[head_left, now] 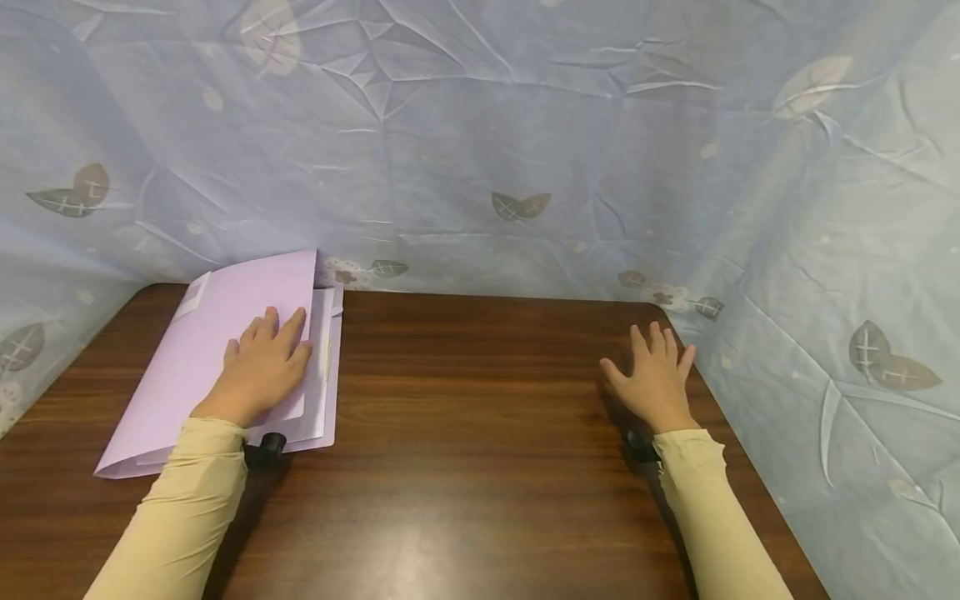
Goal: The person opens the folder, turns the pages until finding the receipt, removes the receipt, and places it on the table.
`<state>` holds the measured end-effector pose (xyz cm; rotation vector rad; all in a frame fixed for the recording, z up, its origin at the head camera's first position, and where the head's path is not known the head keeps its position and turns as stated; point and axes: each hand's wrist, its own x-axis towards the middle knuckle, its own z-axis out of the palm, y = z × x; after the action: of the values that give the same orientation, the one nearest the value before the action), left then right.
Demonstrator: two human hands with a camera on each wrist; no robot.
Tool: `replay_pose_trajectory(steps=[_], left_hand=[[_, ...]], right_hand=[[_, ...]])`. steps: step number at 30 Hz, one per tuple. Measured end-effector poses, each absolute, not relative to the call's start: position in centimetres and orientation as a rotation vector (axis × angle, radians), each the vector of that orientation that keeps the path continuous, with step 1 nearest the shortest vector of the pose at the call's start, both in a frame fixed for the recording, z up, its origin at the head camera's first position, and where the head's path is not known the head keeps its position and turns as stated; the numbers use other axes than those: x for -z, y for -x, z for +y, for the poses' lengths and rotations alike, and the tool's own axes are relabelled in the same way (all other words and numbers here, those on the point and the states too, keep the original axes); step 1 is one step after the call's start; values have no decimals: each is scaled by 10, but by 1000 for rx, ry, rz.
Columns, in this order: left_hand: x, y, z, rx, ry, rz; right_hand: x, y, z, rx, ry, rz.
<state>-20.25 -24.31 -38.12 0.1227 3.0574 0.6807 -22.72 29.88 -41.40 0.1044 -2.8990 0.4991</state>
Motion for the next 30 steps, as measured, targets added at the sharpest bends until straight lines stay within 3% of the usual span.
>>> replay_pose_trajectory(steps=[8,18,30], left_hand=[[386,196,-279,-745,-133,3069],[391,176,-332,-591,189,2984],[401,181,-337,-521,150,2956]], right_hand=[[412,228,295,-536,-104,-2940],[416,228,295,-557,-110,-2948],[420,231,292,-592,-106,-2968]])
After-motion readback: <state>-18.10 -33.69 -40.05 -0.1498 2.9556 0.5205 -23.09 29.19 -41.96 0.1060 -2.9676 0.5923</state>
